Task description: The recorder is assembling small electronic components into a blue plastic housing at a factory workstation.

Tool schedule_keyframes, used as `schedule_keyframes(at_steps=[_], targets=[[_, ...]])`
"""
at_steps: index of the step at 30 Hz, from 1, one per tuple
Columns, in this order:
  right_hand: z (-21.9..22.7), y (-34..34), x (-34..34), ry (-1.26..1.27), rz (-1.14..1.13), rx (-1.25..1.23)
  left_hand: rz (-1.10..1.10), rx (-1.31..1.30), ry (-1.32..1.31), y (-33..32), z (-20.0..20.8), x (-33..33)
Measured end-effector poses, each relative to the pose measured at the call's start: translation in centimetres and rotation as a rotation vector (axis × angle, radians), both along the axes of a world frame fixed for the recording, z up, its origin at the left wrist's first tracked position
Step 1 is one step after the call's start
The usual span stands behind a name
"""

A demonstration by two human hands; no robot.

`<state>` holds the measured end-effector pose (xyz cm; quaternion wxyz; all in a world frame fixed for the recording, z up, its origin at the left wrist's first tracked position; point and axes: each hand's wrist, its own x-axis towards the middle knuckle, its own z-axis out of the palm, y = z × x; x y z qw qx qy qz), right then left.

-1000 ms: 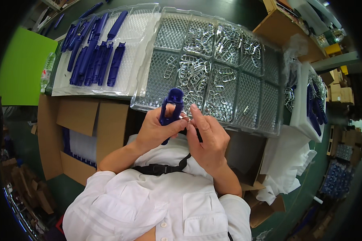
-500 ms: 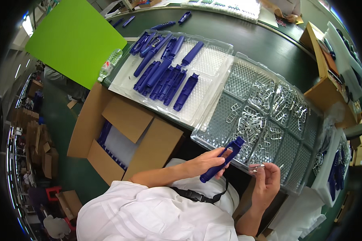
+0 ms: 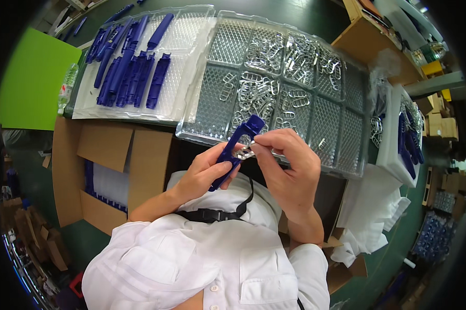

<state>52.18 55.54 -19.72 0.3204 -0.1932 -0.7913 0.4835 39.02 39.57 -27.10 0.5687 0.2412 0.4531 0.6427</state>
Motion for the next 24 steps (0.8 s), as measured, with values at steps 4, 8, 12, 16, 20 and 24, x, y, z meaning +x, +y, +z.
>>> schedule_keyframes(at_steps=[4,8,12,16,20,24], targets=[[-0.2,-0.1,-0.4,-0.046,-0.074,0.309,0.011,-0.028,0.223,0.2,0.1,0.4],[-0.6,-0.3,-0.1,-0.165,-0.103,0.366,0.049,-0.024,0.365,0.1,-0.3,0.8],[-0.9,-0.7,-0.4,-0.171,-0.097,0.37,0.045,-0.007,0.419,0.4,-0.1,0.8],[-1.2,-0.9,-0.7,-0.164,-0.117,0.393,0.053,-0.016,0.458,0.5,-0.1,0.8],[-1.8,-1.1,-0.8,-0.175,-0.088,0.385,0.064,-0.028,0.515,0.4,-0.2,0.7],[-2.1,-1.1,-0.7,-0.21,-0.069,0.439,0.098,0.029,0.575,0.3,-0.9,1.1]])
